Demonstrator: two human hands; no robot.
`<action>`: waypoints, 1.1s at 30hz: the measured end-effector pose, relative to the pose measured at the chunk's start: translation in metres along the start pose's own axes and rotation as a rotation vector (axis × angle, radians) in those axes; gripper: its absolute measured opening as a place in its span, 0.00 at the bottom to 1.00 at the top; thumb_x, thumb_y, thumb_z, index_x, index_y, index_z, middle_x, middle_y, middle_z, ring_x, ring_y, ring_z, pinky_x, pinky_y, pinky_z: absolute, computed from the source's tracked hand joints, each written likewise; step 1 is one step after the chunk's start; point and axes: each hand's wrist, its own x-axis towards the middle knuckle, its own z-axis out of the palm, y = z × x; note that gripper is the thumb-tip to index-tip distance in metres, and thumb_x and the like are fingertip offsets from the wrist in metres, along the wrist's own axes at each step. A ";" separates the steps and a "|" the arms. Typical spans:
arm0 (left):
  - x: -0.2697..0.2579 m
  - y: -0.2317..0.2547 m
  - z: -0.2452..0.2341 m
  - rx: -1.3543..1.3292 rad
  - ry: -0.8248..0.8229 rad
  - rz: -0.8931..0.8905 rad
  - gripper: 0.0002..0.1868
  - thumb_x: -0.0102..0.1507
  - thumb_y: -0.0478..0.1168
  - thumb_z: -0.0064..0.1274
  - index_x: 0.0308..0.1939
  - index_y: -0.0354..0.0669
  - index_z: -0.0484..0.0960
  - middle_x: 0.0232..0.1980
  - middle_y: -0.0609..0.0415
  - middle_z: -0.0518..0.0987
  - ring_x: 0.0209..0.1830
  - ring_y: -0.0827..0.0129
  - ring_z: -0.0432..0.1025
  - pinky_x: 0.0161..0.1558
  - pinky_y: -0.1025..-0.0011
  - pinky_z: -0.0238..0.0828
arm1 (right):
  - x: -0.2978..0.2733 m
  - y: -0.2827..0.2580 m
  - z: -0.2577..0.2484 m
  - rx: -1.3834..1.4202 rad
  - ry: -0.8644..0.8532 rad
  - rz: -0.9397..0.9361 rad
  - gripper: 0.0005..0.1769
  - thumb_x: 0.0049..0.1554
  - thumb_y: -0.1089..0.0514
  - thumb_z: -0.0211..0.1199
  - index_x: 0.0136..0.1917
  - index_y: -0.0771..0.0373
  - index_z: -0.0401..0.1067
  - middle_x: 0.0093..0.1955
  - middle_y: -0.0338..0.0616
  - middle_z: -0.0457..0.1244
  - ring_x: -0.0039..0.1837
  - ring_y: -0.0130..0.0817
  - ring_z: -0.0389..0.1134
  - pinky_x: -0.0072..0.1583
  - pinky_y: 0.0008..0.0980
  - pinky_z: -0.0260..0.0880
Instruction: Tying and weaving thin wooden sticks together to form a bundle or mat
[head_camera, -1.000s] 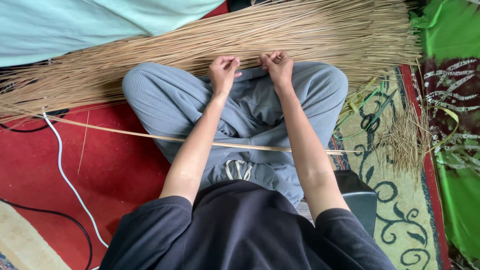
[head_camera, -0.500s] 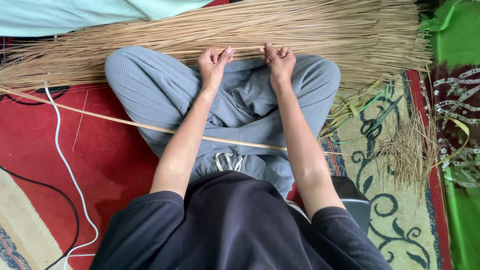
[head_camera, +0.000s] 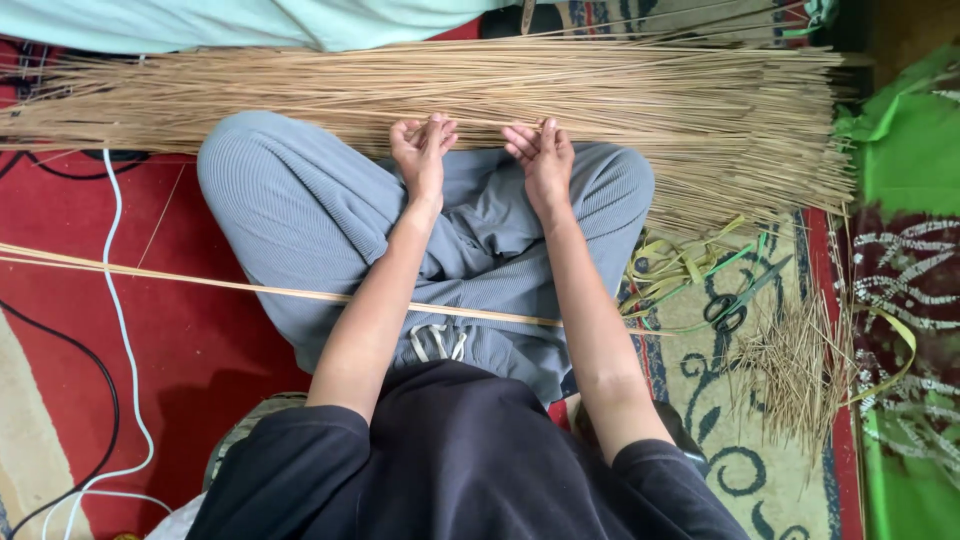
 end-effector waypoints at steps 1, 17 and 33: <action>0.000 0.002 0.002 -0.004 -0.014 -0.006 0.24 0.67 0.42 0.62 0.52 0.44 0.59 0.47 0.38 0.84 0.47 0.53 0.83 0.49 0.59 0.84 | -0.001 0.000 0.000 0.000 0.010 -0.012 0.18 0.67 0.42 0.50 0.59 0.59 0.61 0.53 0.63 0.71 0.56 0.52 0.77 0.55 0.44 0.83; -0.015 0.019 -0.002 -0.137 -0.517 -0.205 0.13 0.76 0.47 0.42 0.58 0.44 0.70 0.58 0.32 0.80 0.59 0.44 0.76 0.57 0.49 0.79 | -0.047 0.005 0.028 -0.047 -0.016 -0.072 0.19 0.68 0.49 0.54 0.57 0.68 0.68 0.54 0.68 0.70 0.57 0.56 0.75 0.58 0.53 0.81; -0.058 0.156 -0.020 -0.128 -0.608 0.083 0.13 0.77 0.46 0.34 0.56 0.39 0.64 0.50 0.30 0.82 0.51 0.46 0.80 0.53 0.55 0.82 | -0.163 -0.102 0.053 -0.092 0.024 -0.309 0.19 0.70 0.49 0.44 0.54 0.67 0.66 0.52 0.64 0.70 0.51 0.49 0.78 0.54 0.41 0.84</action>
